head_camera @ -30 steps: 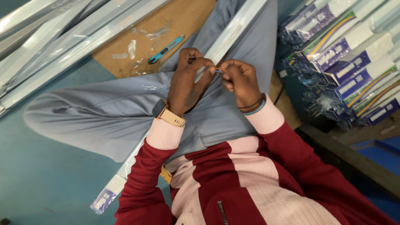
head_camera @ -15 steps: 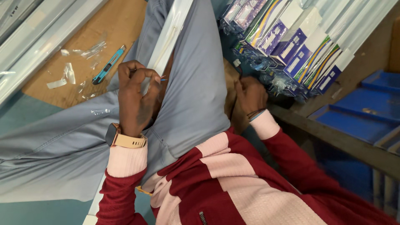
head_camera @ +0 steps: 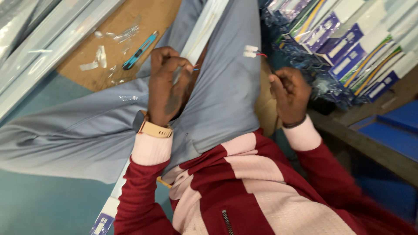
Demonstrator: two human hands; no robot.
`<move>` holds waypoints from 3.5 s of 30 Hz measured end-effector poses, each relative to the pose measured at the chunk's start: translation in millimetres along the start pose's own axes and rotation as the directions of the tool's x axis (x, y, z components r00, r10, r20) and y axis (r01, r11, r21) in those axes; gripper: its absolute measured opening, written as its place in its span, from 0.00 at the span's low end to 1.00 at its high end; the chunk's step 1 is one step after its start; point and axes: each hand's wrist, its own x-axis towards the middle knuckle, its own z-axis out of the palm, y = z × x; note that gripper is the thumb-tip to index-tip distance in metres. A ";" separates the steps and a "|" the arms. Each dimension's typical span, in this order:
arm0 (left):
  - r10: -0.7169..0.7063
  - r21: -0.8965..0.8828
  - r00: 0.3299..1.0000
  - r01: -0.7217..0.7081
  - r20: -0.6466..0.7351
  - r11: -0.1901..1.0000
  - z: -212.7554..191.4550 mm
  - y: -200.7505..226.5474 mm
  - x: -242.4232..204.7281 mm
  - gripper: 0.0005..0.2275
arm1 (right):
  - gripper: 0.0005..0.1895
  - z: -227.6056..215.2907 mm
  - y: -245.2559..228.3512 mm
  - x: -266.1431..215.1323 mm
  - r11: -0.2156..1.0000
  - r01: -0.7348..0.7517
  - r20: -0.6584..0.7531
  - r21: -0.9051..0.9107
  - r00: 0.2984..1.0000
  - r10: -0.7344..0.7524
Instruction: The person sits on the floor and repeatedly picks up long white LED light strips. They connect a power cable to each strip to test if it lights up, then place the strip back in a pile. The person handles the strips one at a time throughout the clip.
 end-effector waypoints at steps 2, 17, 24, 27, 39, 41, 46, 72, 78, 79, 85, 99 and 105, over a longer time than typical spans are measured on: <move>-0.015 0.013 1.000 0.015 0.017 1.000 -1.5 2.0 -0.2 0.02 | 0.07 8.5 -26.2 12.8 0.997 0.063 0.098 -0.038 0.993 -0.059; -0.009 0.091 1.000 0.011 -0.017 0.996 -1.3 15.9 0.2 0.05 | 0.05 47.0 -62.3 24.4 0.926 0.286 0.277 -0.248 0.937 -0.214; -0.027 0.102 1.000 0.028 -0.014 0.994 -0.3 15.3 0.7 0.05 | 0.05 48.5 -58.0 23.4 0.932 0.274 0.281 -0.239 0.938 -0.204; -0.020 0.114 1.000 0.021 -0.012 0.993 -0.5 15.7 0.7 0.05 | 0.05 49.0 -56.5 23.2 0.937 0.262 0.278 -0.229 0.941 -0.195; -0.028 0.090 0.999 0.030 -0.018 0.995 -0.6 14.6 -0.6 0.05 | 0.06 50.7 -54.1 23.3 0.913 0.311 0.283 -0.266 0.930 -0.234; -0.032 0.088 0.999 0.034 -0.020 0.996 -0.5 14.5 -1.0 0.05 | 0.06 51.3 -53.8 23.3 0.906 0.328 0.285 -0.268 0.925 -0.251; -0.062 0.099 0.998 0.062 -0.001 0.993 -2.4 16.2 0.1 0.05 | 0.07 51.1 -51.4 18.3 0.932 0.266 0.246 -0.245 0.947 -0.206; 0.001 0.226 0.991 -0.030 0.131 0.974 -23.6 -25.3 -27.7 0.03 | 0.09 49.2 -45.6 15.2 0.899 0.379 0.287 -0.220 0.906 -0.312; -0.008 0.218 0.988 -0.026 0.152 0.976 -21.7 -26.6 -26.6 0.03 | 0.09 50.1 -41.4 13.4 0.879 0.399 0.289 -0.261 0.901 -0.323; -0.008 0.216 0.988 -0.026 0.152 0.976 -21.4 -26.3 -25.9 0.04 | 0.09 50.4 -41.2 13.7 0.879 0.397 0.290 -0.262 0.902 -0.321; -0.006 0.210 0.988 -0.027 0.153 0.977 -18.0 -25.8 -23.4 0.04 | 0.09 51.5 -42.5 13.2 0.877 0.402 0.287 -0.265 0.901 -0.326; -0.008 0.208 0.989 -0.023 0.149 0.978 -21.6 -27.1 -24.9 0.07 | 0.08 51.6 -41.1 13.5 0.881 0.396 0.286 -0.260 0.903 -0.321; -0.012 0.204 0.989 -0.018 0.146 0.979 -23.1 -27.2 -24.0 0.08 | 0.08 51.8 -41.1 13.5 0.874 0.400 0.287 -0.277 0.902 -0.322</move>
